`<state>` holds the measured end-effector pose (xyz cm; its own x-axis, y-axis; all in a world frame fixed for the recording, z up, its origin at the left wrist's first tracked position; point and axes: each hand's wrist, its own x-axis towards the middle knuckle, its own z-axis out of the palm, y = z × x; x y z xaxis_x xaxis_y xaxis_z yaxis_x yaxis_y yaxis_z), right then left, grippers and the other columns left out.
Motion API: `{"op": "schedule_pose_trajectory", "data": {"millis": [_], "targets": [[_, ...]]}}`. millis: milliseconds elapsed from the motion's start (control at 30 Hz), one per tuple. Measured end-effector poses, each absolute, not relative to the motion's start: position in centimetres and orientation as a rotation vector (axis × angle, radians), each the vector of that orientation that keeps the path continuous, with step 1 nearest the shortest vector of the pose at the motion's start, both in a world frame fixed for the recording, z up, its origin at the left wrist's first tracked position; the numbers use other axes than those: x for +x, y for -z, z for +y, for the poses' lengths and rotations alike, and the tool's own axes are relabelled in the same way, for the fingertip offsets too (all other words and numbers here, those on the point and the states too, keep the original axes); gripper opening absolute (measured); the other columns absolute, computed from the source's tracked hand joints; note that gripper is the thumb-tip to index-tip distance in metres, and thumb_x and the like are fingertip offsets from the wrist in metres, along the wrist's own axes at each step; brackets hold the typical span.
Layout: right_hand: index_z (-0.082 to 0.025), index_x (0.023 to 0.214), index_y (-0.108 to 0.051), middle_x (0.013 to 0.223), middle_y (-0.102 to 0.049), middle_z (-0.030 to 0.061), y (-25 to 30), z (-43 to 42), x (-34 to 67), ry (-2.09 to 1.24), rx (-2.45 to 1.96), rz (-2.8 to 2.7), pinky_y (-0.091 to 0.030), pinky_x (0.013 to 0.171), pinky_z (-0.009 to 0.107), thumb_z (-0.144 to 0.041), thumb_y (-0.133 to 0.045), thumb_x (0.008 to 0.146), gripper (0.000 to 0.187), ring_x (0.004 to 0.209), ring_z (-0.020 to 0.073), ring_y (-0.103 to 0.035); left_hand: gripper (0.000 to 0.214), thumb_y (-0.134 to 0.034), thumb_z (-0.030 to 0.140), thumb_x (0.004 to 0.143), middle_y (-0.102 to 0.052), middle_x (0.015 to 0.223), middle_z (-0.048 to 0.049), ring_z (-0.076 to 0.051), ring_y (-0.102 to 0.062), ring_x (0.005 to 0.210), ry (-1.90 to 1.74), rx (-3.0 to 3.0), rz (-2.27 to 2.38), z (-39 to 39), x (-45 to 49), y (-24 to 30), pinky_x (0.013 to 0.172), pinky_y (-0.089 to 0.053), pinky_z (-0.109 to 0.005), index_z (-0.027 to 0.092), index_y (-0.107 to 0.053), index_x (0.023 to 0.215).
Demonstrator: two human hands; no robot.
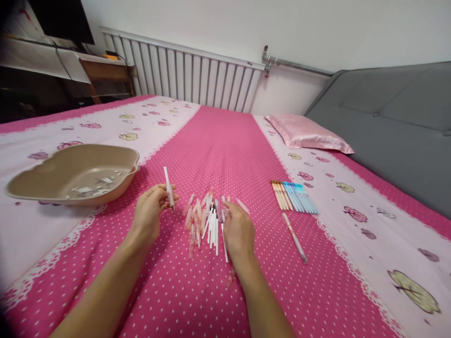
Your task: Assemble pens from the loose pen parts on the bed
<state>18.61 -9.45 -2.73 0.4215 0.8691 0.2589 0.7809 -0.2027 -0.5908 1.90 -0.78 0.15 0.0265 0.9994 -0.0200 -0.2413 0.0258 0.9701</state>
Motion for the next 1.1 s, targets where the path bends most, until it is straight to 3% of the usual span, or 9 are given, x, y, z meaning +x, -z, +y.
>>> {"op": "schedule_pose_trajectory", "data": {"millis": [333,467,600,700,833,933,1100], "targets": [[-0.018,0.095,-0.067,0.084,-0.072,0.0085,1.4,-10.9,24.5,-0.311,-2.274,-1.2,-0.048,0.07,0.034,-0.02,-0.051,0.078,0.024,0.079,0.0229,-0.067,0.017,-0.052,0.022,0.062,-0.057,0.058,0.0006,-0.011,-0.05,0.054,-1.277,1.028,1.028,-0.8,2.2,-0.2,0.052,-0.039,-0.022,0.014,-0.061,0.073],[-0.019,0.078,-0.067,0.073,-0.071,0.0064,0.7,-11.6,24.3,-0.522,-2.302,-1.232,-0.046,0.062,0.03,-0.022,-0.054,0.078,0.014,0.068,0.0201,-0.067,0.017,-0.052,0.022,0.062,-0.057,0.058,-0.0001,-0.012,-0.05,0.054,-1.274,1.022,1.036,-0.9,2.2,-0.3,0.052,-0.039,-0.023,0.014,-0.061,0.072],[-0.018,0.061,-0.062,0.056,-0.067,0.004,0.0,-12.3,23.8,-0.858,-2.331,-1.311,-0.043,0.052,0.026,-0.037,-0.062,0.075,0.024,0.054,0.017,-0.063,0.017,-0.052,0.023,0.062,-0.057,0.058,-0.0003,-0.012,-0.05,0.054,-1.264,1.037,1.032,-0.8,2.2,-0.2,0.053,-0.04,-0.023,0.014,-0.062,0.072],[-0.017,0.06,-0.058,0.051,-0.065,0.003,0.5,-12.5,23.4,-1.156,-2.279,-1.367,-0.043,0.047,0.025,-0.04,-0.068,0.069,0.026,0.048,0.0156,-0.061,0.017,-0.052,0.023,0.063,-0.059,0.061,-0.0006,-0.011,-0.051,0.055,-1.264,1.047,1.033,-0.8,2.2,-0.1,0.053,-0.04,-0.023,0.014,-0.062,0.073],[-0.018,0.068,-0.052,0.048,-0.063,-0.0004,1.5,-12.3,22.7,-1.378,-2.082,-1.305,-0.043,0.041,0.023,-0.026,-0.074,0.062,0.024,0.044,0.0159,-0.06,0.017,-0.052,0.023,0.063,-0.059,0.063,-0.0008,-0.011,-0.052,0.057,-1.264,1.05,1.03,-0.8,2.2,0.0,0.053,-0.04,-0.023,0.014,-0.062,0.073],[-0.018,0.075,-0.053,0.051,-0.063,-0.0021,1.3,-12.2,22.6,-1.383,-1.942,-1.284,-0.042,0.04,0.022,-0.024,-0.076,0.058,0.029,0.045,0.0154,-0.061,0.017,-0.052,0.023,0.063,-0.059,0.063,-0.0006,-0.012,-0.053,0.057,-1.264,1.048,1.027,-0.8,2.2,-0.1,0.053,-0.04,-0.023,0.014,-0.062,0.073],[-0.016,0.084,-0.054,0.056,-0.062,-0.0024,0.2,-11.6,22.7,-1.176,-1.779,-1.192,-0.047,0.053,0.026,-0.033,-0.069,0.068,0.028,0.053,0.0138,-0.061,0.017,-0.052,0.024,0.061,-0.059,0.062,-0.0005,-0.012,-0.053,0.057,-1.267,1.047,1.023,-0.8,2.3,-0.1,0.052,-0.04,-0.023,0.015,-0.061,0.072]]}}
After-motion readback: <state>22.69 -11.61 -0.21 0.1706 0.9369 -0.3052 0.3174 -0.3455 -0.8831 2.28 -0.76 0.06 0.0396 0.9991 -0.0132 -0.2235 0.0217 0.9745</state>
